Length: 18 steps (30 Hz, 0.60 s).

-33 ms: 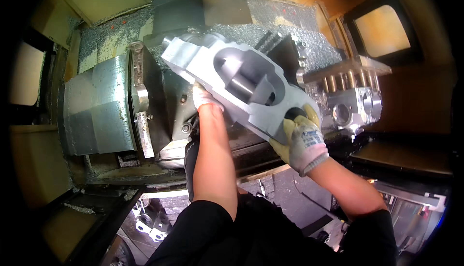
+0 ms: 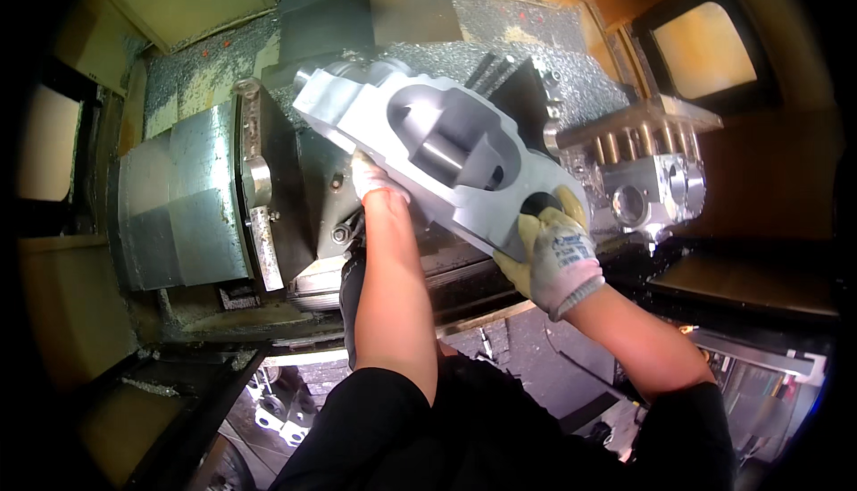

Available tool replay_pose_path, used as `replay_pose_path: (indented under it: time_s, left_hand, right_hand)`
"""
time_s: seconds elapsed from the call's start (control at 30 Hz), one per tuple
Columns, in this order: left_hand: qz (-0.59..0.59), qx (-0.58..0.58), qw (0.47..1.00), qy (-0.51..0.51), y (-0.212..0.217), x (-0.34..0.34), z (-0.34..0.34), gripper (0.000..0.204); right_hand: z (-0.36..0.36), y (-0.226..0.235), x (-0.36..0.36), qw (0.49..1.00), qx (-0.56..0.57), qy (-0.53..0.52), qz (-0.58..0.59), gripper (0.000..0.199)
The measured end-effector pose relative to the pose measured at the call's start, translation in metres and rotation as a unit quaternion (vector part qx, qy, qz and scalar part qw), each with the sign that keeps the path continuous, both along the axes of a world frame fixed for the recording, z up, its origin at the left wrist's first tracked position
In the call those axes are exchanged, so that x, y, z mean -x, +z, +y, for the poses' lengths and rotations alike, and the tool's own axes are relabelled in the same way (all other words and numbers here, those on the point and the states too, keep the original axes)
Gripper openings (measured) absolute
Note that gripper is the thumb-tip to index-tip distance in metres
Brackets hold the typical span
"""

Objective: The person places a metal casting into a CNC machine fixture, secures it by tightening bolts with a wrench, and then interacts with the machine's control panel.

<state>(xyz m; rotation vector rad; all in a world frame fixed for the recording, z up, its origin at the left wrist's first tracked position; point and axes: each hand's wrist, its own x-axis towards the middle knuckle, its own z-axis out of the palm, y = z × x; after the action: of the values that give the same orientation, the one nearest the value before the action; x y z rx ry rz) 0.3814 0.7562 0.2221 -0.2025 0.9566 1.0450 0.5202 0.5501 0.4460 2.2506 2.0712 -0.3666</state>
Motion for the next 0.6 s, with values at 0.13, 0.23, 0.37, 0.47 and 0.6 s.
replay_pose_path:
  time_s: [0.13,0.23,0.37,0.47,0.6]
  left_hand:
    - [0.019,-0.041,0.999,-0.017,-0.011,-0.003,-0.005,0.072]
    - [0.013,-0.077,0.996,-0.032,-0.016,0.003,-0.004,0.064]
    - [0.196,-0.065,0.978,0.041,0.038,-0.006,-0.03,0.05]
    - [0.492,-0.311,0.798,0.155,0.073,-0.017,-0.091,0.046]
    - [0.607,-0.615,0.503,-0.002,0.147,-0.013,-0.13,0.047]
  right_hand:
    - [-0.01,-0.02,-0.006,0.999,-0.037,-0.015,0.005,0.04]
    - [-0.011,-0.024,-0.006,0.998,-0.059,-0.005,0.005,0.041]
    - [-0.016,-0.02,-0.009,0.998,-0.04,-0.031,0.034,0.053]
    - [-0.03,-0.02,-0.009,0.997,-0.068,-0.026,0.033,0.065]
    - [-0.057,-0.023,-0.011,0.98,-0.17,-0.04,0.1,0.069]
